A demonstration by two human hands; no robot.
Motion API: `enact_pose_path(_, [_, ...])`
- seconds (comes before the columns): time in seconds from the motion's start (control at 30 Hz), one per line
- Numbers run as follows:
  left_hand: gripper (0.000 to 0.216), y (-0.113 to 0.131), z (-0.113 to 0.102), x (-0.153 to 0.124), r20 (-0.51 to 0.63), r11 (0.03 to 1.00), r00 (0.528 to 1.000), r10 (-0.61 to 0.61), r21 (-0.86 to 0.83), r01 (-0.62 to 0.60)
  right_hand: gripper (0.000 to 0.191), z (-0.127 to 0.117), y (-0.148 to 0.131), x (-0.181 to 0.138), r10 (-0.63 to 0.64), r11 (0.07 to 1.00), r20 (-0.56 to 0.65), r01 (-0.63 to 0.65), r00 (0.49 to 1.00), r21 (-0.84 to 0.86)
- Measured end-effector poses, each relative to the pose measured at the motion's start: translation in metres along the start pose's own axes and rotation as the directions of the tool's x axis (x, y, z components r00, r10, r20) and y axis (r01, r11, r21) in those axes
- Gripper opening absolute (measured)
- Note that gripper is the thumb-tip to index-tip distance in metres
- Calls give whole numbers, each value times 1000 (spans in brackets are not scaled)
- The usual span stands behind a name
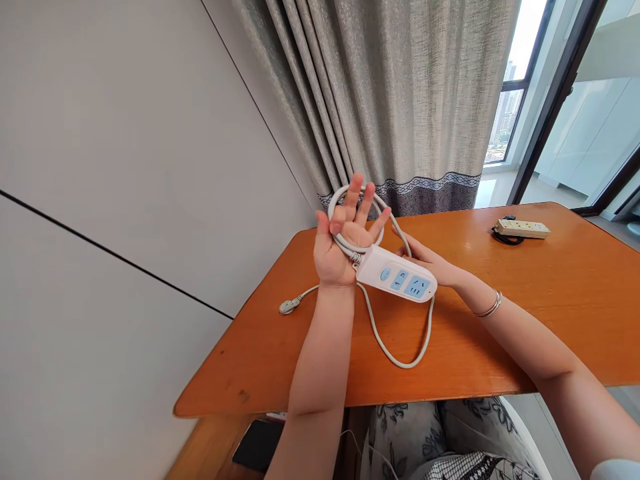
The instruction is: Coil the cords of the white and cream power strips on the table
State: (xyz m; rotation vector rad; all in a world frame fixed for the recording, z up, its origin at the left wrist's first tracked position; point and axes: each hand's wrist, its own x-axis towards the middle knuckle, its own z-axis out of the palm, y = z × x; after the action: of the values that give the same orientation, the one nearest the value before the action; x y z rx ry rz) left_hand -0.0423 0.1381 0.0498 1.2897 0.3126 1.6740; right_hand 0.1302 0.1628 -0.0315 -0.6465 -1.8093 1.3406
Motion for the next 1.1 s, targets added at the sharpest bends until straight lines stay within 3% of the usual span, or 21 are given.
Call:
enact_pose_path(0.13, [47,8,-8,2,-23,992,992,121,37,-120,76,-9,11,1,71,986,86,-83,994,145])
enact_pose_path(0.2, [47,11,-12,4,-25,984,986,167,58,-166,69,-15,15,3,69,973,18,-71,997,221])
enact_pose_path(0.3, [47,12,-18,7,-37,976,978,204,87,-200,61,-22,19,7,44,964,-177,5,983,267])
enact_pose_path(0.37, [46,10,-19,7,-35,978,981,192,94,-188,53,-25,18,9,18,986,-338,39,941,161])
enact_pose_path(0.47, [45,3,-17,6,6,985,988,155,74,-155,48,-29,8,6,-117,968,-476,-7,871,-251])
enact_pose_path(0.57, [49,-4,-12,2,71,987,987,144,60,-148,47,-26,-14,-4,-240,731,-388,-97,890,-675])
enact_pose_path(0.67, [55,-11,-6,-2,126,990,986,108,72,-118,47,-15,-41,-17,-129,472,-288,-197,949,-859])
enact_pose_path(0.77, [55,-19,-4,-4,200,992,978,60,95,-81,46,2,-62,-27,-11,296,-242,-228,970,-928])
enact_pose_path(0.93, [50,-33,-10,-3,321,968,946,57,216,-131,45,20,-82,-39,-6,147,-153,-150,988,-978])
enact_pose_path(1.1, [47,-34,-15,-2,347,929,936,65,321,-184,37,22,-89,-48,-5,112,-44,-43,999,-993])
